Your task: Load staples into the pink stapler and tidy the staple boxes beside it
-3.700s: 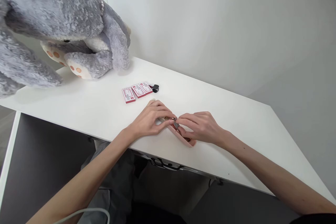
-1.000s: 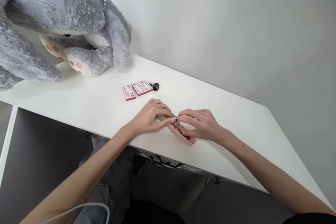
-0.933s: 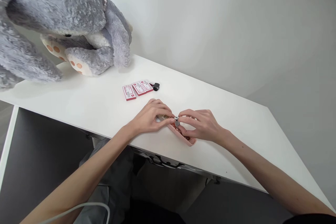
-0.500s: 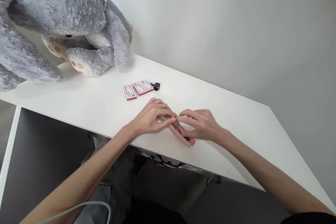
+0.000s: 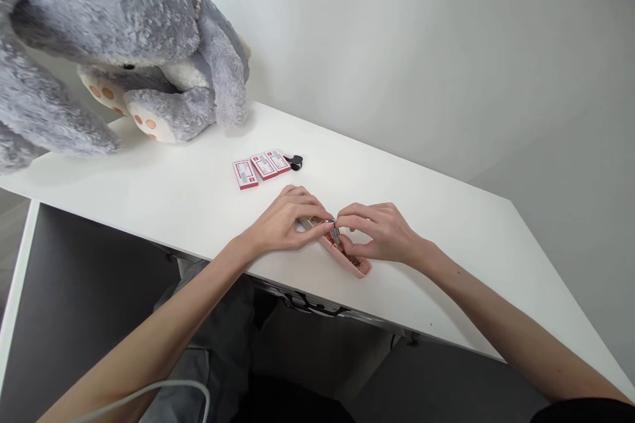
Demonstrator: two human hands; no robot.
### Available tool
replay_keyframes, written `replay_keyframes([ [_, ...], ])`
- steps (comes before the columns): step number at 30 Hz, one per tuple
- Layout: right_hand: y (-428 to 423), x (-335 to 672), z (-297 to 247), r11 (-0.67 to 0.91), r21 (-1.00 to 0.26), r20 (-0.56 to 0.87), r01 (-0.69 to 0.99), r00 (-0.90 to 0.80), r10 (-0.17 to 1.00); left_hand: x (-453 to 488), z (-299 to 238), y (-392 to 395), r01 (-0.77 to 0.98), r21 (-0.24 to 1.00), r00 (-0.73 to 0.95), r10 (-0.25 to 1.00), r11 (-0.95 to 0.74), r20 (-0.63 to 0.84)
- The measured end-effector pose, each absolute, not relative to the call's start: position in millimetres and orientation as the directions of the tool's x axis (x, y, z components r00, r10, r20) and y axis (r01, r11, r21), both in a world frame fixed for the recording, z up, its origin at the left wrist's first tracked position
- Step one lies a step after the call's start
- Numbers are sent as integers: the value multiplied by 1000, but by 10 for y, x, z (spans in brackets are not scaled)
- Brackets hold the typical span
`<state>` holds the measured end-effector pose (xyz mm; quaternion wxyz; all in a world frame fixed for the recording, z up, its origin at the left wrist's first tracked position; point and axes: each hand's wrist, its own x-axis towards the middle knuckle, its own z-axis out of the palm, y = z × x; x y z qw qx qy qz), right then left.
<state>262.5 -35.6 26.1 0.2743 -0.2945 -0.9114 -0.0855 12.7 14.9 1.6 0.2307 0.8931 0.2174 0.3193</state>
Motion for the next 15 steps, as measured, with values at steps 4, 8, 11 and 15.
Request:
replay_keyframes([
  [4,-373,2608,330,811,-170,471,561,-677,566,125,25,146,237,556,702,536,-797,469],
  [8,-392,2580,331,789,-280,455,546,-649,610,124,28,144,236,557,707,534,-796,464],
  [11,-402,2560,293,772,-341,457,537,-622,635,124,24,144,236,553,703,533,-799,471],
  [15,-416,2546,233,737,-438,448,514,-586,675,123,19,147,242,548,701,535,-801,472],
])
